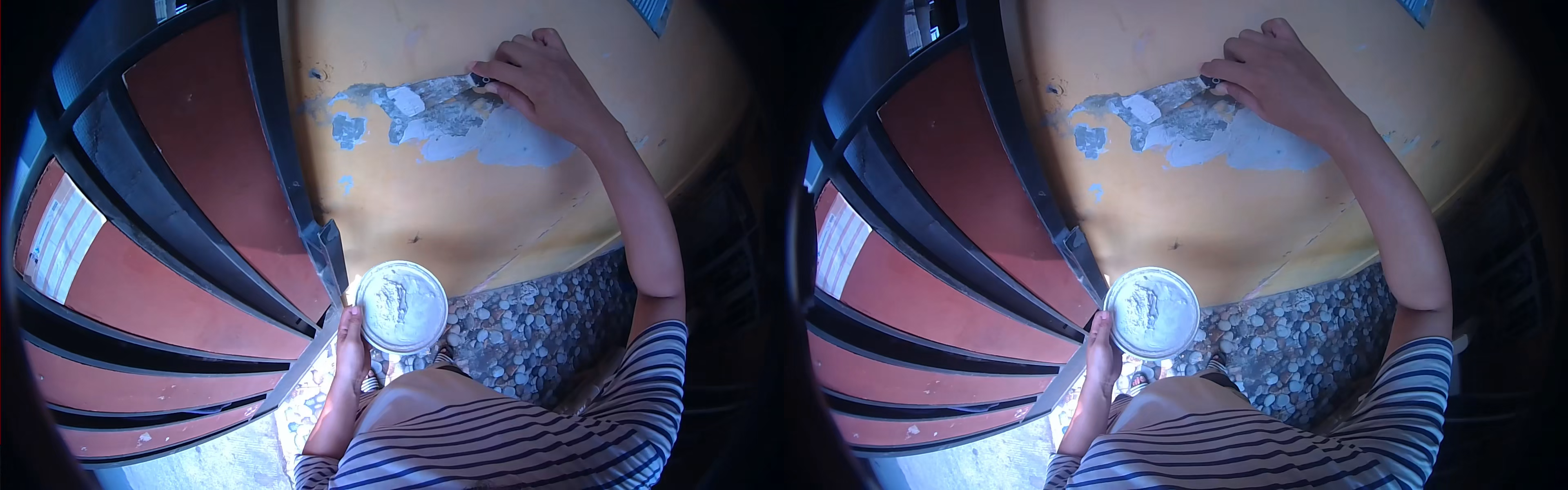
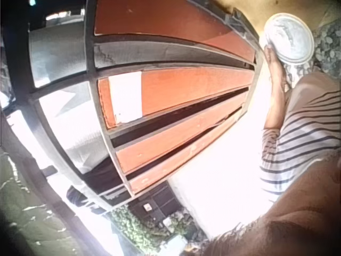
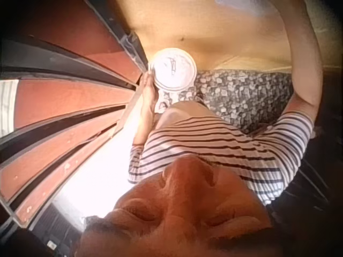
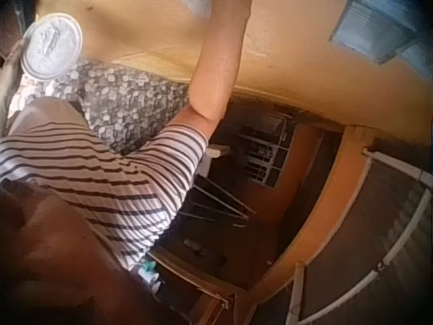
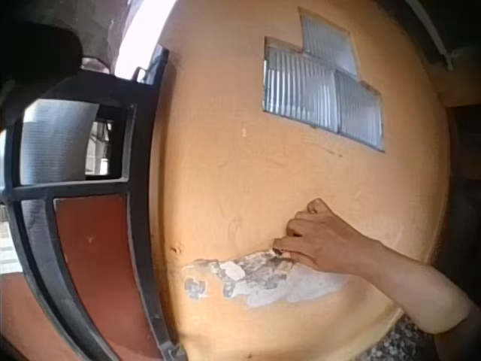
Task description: The person adds water to putty on a plate by hand, mixes the mixture with a putty knife, and applies the putty onto patches on a wall using the putty knife.
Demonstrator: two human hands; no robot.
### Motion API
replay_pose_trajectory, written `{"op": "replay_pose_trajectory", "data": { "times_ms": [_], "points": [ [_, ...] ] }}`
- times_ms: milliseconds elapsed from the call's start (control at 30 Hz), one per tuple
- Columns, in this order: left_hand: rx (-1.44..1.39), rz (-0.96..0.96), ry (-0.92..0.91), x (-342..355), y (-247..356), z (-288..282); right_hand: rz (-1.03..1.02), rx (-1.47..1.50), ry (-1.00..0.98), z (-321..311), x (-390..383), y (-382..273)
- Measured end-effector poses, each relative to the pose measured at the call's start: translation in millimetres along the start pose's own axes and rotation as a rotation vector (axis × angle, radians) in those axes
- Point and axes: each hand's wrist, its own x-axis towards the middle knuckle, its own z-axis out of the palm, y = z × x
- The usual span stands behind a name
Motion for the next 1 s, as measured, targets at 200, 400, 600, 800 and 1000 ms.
{"op": "replay_pose_trajectory", "data": {
  "times_ms": [200,400,600,800,1000],
  "points": [
    [-0.077,0.090,0.025,-30.5,3.7,2.6,0.082,0.001,0.047,-39.8,-46.1,4.6],
    [-0.078,0.180,0.125,-63.3,1.0,16.4,0.203,0.601,-0.130,-20.9,-104.1,-80.5],
    [-0.037,0.237,0.220,-97.8,-18.3,38.7,0.258,1.032,-0.203,9.3,-166.8,-150.8],
    [-0.018,0.294,0.319,-128.9,-68.8,50.7,0.277,1.248,-0.217,33.1,-231.6,-179.8],
    [-0.151,0.408,0.514,-188.5,-151.5,78.4,0.143,1.219,-0.400,35.5,-277.8,-174.3]
  ]
}}
